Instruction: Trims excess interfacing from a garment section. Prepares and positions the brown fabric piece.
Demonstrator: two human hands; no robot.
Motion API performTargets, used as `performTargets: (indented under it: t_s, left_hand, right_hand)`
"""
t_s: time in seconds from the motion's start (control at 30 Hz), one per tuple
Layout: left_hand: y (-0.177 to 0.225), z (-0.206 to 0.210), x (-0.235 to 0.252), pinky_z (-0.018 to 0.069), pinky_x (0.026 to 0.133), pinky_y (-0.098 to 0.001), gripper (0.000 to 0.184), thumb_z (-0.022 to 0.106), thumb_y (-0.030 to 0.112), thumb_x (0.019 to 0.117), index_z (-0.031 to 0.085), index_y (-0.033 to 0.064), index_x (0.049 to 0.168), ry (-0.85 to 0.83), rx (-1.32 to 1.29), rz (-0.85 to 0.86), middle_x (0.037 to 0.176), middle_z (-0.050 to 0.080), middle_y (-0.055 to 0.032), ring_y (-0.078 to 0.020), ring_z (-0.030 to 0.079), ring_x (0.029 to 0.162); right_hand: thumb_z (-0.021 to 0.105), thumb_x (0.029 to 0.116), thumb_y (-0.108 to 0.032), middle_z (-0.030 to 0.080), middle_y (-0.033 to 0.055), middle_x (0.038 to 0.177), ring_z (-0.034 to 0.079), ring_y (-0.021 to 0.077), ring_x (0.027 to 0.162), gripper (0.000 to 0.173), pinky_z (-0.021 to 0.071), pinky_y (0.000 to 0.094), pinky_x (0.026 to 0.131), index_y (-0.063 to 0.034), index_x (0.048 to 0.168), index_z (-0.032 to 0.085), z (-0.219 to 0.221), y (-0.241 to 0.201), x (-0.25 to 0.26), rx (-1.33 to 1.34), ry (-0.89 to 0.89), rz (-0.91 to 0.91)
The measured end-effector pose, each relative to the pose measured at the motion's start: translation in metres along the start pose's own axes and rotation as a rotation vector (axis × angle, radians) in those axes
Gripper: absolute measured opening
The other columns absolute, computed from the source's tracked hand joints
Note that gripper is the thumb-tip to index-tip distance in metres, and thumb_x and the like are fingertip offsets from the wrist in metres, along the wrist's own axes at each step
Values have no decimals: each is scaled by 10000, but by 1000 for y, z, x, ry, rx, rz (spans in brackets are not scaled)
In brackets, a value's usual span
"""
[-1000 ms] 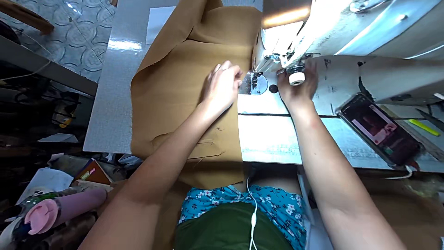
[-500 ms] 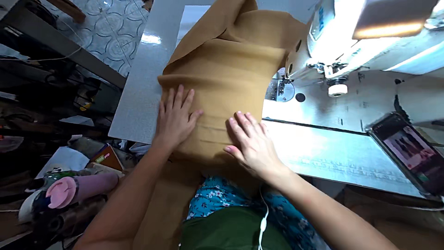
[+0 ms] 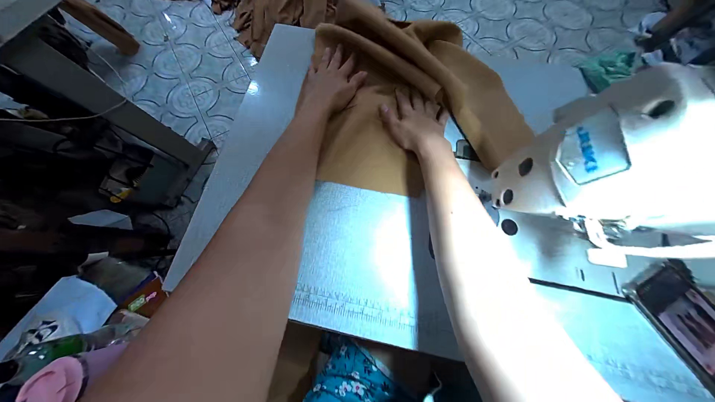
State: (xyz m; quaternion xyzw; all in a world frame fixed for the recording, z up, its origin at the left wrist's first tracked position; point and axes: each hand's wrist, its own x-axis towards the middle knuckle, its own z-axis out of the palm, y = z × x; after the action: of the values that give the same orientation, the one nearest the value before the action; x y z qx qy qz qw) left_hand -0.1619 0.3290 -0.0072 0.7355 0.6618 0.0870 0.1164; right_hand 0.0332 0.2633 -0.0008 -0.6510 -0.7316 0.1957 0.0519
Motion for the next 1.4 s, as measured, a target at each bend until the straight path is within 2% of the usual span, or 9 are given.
performTargets:
  t_s: [0.27, 0.47, 0.7, 0.8, 0.9, 1.03, 1.2, 1.33, 1.4]
  left_hand:
    - [2, -3, 13, 48, 1226, -666, 686, 206, 576, 1084, 215, 196, 1655, -12, -3, -14, 1731, 102, -113, -344, 44, 1598]
    - [3, 3, -66, 52, 1225, -677, 686, 258, 572, 1081, 248, 185, 1647, -19, 4, -10, 1720, 147, -140, -359, 76, 1593]
    - [31, 27, -248, 78, 1189, -734, 669, 416, 509, 1071, 321, 142, 1622, -3, -74, 15, 1697, 213, -174, -407, 128, 1577]
    - [30, 23, -318, 314, 1157, -652, 506, 596, 247, 1039, 517, 14, 1481, 188, -276, -26, 1571, 438, -231, -418, 422, 1453]
    - [27, 18, -379, 472, 1011, -597, 515, 632, 204, 1005, 490, -81, 1410, 452, -371, -289, 1452, 453, -353, -487, 511, 1293]
    - [35, 32, -402, 348, 998, -758, 501, 741, 278, 937, 617, -127, 1205, 334, -214, -372, 1339, 498, -413, -646, 435, 1253]
    - [62, 8, -397, 524, 928, -358, 177, 431, 112, 1087, 541, -24, 1116, 170, -931, -489, 1162, 605, -86, -131, 612, 1073]
    - [63, -3, -412, 584, 828, -308, 322, 458, -42, 1019, 443, 28, 1333, -132, -1408, -650, 1033, 657, -74, -119, 680, 899]
    - [65, 4, -418, 588, 833, -282, 369, 444, -130, 947, 484, 32, 1276, -159, -1457, -638, 1003, 685, -45, -94, 691, 897]
  right_hand:
    - [324, 1049, -639, 32, 108, 1740, -22, 349, 1601, 756, -67, 725, 1187, -238, 1667, 155, 1, 2, 24, -27, 48, 0]
    - [298, 1016, -703, 68, 145, 1733, 36, 385, 1595, 789, -4, 750, 1183, -254, 1659, 213, 26, 22, -58, -91, 99, -134]
    - [304, 985, -733, 257, 226, 1674, 231, 451, 1546, 834, 128, 804, 1133, -188, 1614, 364, 67, 45, -239, -139, 170, -302]
    - [427, 988, -646, 397, 205, 1615, 338, 482, 1493, 718, 186, 823, 1094, -179, 1525, 523, 70, 54, -302, -4, 183, -283]
    - [520, 977, -518, 665, 217, 1306, 625, 478, 1182, 561, 445, 710, 894, -78, 1258, 725, 74, 67, -329, 81, 481, -155]
    - [679, 921, -450, 621, 310, 1138, 586, 552, 1065, 546, 442, 681, 808, 45, 1151, 694, 73, 67, -329, 76, 469, 43]
    - [532, 1036, -64, 621, 109, 950, 631, 152, 857, 159, 532, 340, 778, 58, 1137, 544, 52, 44, -324, 785, 261, 189]
    - [471, 1032, 29, 685, 79, 962, 701, 103, 827, 318, 589, 267, 762, -23, 1345, 453, 30, 48, -337, 1436, -131, 488]
    - [436, 1031, 39, 713, 46, 871, 708, 90, 774, 215, 598, 252, 727, -32, 1174, 581, 27, 50, -341, 1496, -208, 503]
